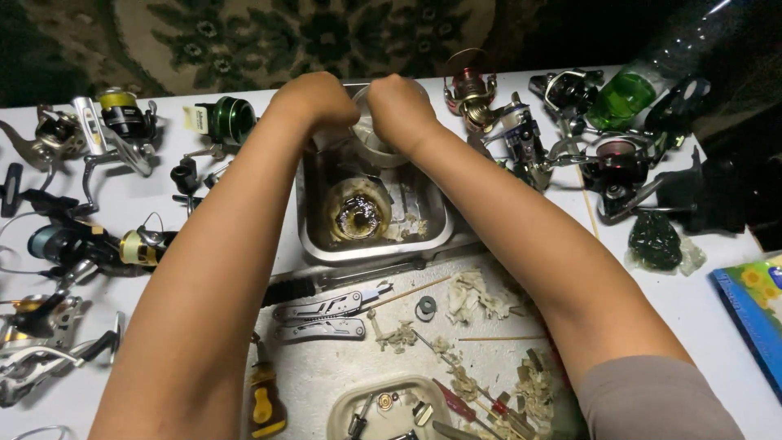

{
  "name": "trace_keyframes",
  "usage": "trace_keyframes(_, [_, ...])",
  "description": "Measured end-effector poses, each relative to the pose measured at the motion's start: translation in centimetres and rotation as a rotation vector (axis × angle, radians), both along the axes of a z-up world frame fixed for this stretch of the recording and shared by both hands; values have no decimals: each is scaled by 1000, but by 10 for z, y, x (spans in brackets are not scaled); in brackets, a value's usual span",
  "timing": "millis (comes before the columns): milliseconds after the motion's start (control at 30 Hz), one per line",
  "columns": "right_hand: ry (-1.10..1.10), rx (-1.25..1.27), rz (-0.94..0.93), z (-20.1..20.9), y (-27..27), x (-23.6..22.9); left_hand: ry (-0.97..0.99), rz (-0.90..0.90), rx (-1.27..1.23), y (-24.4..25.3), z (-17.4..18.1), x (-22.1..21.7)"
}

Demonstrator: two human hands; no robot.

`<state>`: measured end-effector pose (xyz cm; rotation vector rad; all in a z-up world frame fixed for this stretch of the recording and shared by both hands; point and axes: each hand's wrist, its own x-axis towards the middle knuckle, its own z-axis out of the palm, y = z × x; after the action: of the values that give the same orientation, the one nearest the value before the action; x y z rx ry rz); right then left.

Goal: Maintaining and lubricating the internal components of a fishing reel spool using small tools and grease.

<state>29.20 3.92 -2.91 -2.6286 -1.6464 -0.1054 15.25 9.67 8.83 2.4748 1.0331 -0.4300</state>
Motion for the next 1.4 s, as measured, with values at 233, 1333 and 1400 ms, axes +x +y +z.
trace_keyframes(233, [65, 33, 139, 10, -7, 1, -139, -11, -91, 14, -17, 0])
trace_keyframes(1333, [354, -55, 276, 63, -22, 5, -224, 19, -76, 18, -30, 3])
trace_keyframes(1400, [187, -126, 177, 64, -23, 3, -226, 93, -137, 6, -16, -4])
